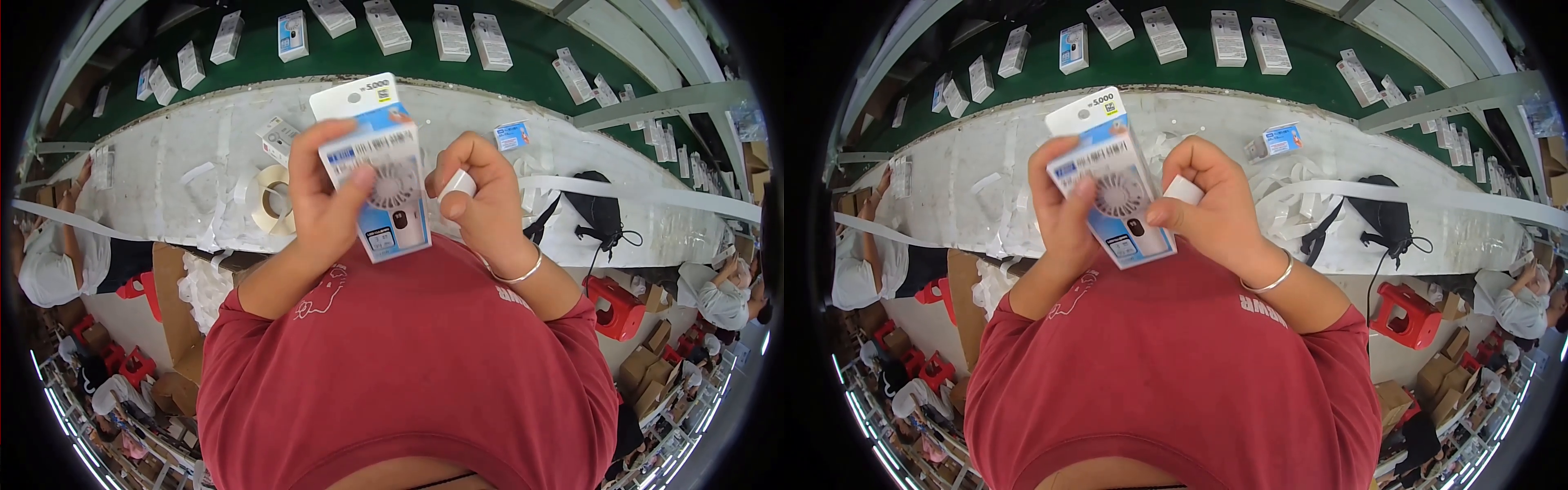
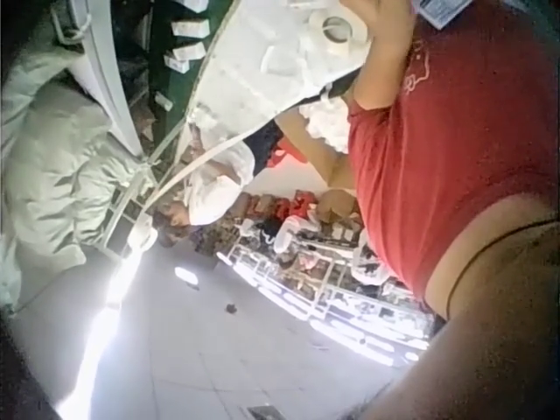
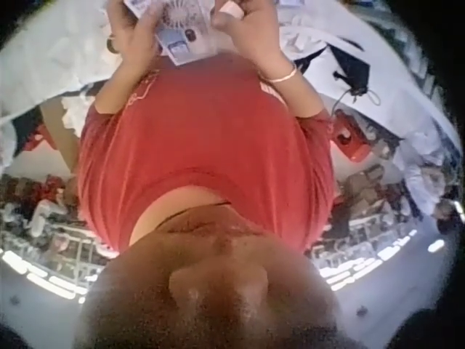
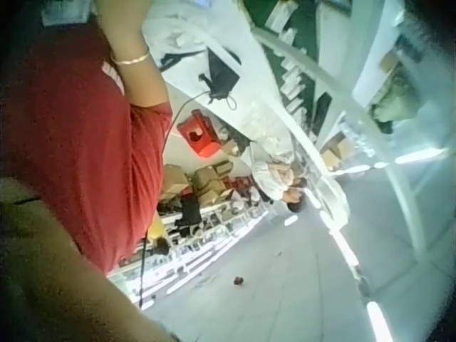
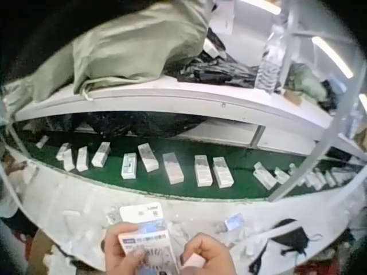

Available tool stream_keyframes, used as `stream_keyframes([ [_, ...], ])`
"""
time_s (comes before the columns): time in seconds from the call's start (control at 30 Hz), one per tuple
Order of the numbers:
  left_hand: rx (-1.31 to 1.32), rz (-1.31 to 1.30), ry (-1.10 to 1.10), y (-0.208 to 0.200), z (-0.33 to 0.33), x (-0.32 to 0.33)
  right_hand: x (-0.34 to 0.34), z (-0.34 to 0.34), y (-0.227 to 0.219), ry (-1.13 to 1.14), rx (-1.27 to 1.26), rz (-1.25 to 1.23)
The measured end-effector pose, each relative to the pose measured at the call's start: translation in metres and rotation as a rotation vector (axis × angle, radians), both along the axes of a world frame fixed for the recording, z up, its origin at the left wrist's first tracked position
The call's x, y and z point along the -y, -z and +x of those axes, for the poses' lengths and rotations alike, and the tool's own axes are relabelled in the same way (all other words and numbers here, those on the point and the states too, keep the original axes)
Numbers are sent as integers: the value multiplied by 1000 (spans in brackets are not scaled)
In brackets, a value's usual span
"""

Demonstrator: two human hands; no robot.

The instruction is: Packaging and labeling small portable fans at an industrial conveyor belt.

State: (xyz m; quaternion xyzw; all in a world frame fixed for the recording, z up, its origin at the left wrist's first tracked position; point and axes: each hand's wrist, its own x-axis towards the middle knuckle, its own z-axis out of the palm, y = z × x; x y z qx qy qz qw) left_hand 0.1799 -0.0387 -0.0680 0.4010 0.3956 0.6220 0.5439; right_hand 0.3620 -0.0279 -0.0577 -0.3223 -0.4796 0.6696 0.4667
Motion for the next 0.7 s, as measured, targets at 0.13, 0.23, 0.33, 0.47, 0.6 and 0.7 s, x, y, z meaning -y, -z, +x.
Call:
stream_keyframes([
  [0.13,419,-180,148,-2,3,15,10,-16,3,126,46,-165],
  [0.23,522,-174,280,5,-6,6,10,-18,8,130,15,-243],
  [0.33,401,14,505,20,-23,-14,3,-15,13,-2,-131,-321],
  [0.47,559,-162,613,49,-18,-4,4,-11,20,23,115,-81],
  [0.6,423,-345,455,35,-5,2,-4,8,28,156,220,-92],
  [0.7,230,-459,255,28,2,1,-9,19,33,277,242,-184],
])
